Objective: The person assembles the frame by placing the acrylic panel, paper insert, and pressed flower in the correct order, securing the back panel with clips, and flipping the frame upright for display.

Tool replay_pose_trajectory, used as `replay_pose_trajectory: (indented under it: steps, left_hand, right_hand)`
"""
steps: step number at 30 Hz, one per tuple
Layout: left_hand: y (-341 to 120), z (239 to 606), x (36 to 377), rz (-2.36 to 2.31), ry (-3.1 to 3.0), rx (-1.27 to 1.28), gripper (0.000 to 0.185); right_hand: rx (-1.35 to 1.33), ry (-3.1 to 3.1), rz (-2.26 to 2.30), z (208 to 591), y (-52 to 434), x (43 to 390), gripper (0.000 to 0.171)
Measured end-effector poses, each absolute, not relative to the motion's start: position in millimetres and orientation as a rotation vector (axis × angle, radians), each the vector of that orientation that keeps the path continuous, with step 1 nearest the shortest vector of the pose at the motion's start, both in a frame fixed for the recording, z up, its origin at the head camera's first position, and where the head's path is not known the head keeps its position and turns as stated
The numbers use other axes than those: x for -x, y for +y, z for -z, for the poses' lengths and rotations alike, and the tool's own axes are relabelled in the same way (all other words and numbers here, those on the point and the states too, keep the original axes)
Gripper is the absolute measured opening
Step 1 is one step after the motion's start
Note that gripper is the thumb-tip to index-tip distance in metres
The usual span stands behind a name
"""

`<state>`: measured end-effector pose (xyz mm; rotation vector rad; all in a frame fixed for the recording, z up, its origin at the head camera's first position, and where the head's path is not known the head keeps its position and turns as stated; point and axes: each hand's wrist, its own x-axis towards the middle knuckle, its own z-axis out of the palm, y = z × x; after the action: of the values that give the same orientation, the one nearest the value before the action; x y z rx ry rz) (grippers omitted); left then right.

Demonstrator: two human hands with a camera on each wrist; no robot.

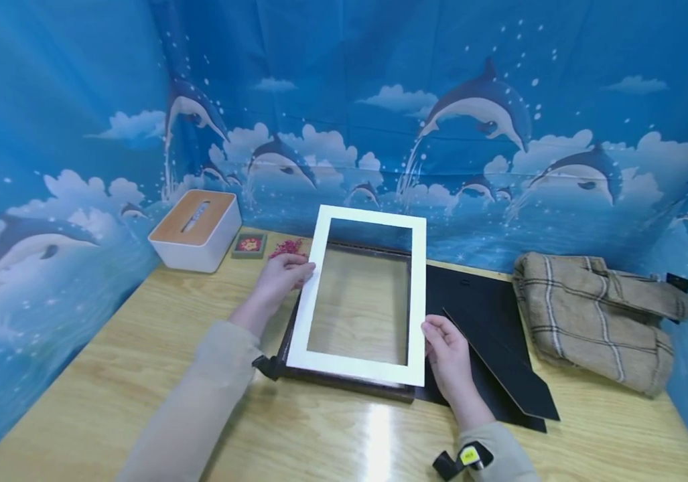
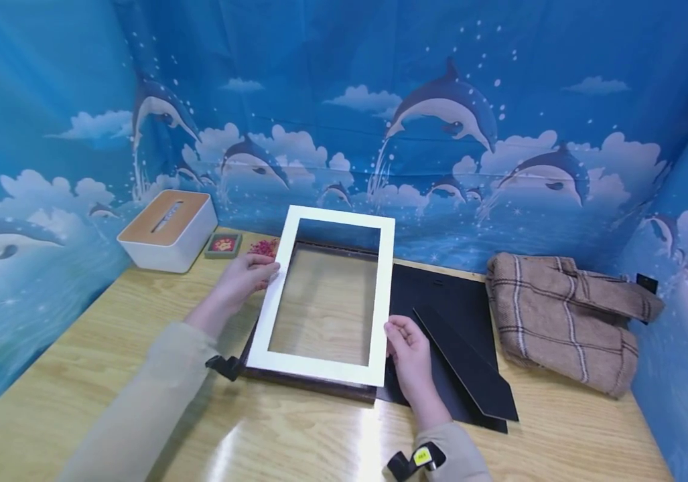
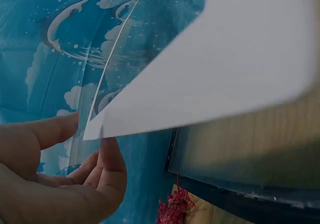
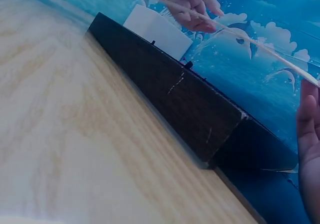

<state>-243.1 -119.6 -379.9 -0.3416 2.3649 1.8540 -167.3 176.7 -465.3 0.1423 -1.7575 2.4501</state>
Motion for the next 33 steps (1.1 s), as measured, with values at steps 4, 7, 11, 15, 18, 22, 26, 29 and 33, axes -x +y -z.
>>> replay_pose_trajectory:
  steps: [4, 7, 11, 15, 18, 22, 26, 29, 33]
  left_hand:
    - [-125, 390, 236, -1.716, 2.405, 0.241, 0.039]
    - [-130, 400, 230, -1.637, 2.419, 0.163, 0.039]
    - [-135, 411, 225, -1.654, 2.430, 0.116, 0.032]
    - [-140, 419, 223, -1.722, 2.458, 0.142, 0.024]
    - [-142, 424, 221, -1.728, 2.477, 0.139, 0.022]
    - [-143, 428, 217, -1.757, 2.463, 0.161, 0.023]
    - [-146, 434, 213, -1.822, 2.429, 0.265, 0.026]
    - [-149, 438, 209, -1.863, 2.406, 0.338, 0.028]
    - [-153, 446, 205, -1.901, 2.396, 0.346, 0.030]
  right_hand:
    - [-0.101, -1.711, -2.464, 463, 177, 167, 0.006]
    - [-0.058, -1.706, -2.465, 462, 177, 167, 0.006]
    - [-0.012, -1.711, -2.459, 462, 177, 168, 0.005]
    - [0.016, -1.724, -2.458, 463, 177, 169, 0.005]
    - [0.020, -1.743, -2.471, 465, 178, 170, 0.006]
    - [0.017, -1.780, -2.484, 468, 179, 171, 0.008]
    - [0.033, -1.823, -2.492, 469, 178, 172, 0.010]
    - [0.047, -1.862, -2.487, 470, 178, 172, 0.014]
    - [0.075, -1.923, -2.462, 469, 177, 172, 0.018]
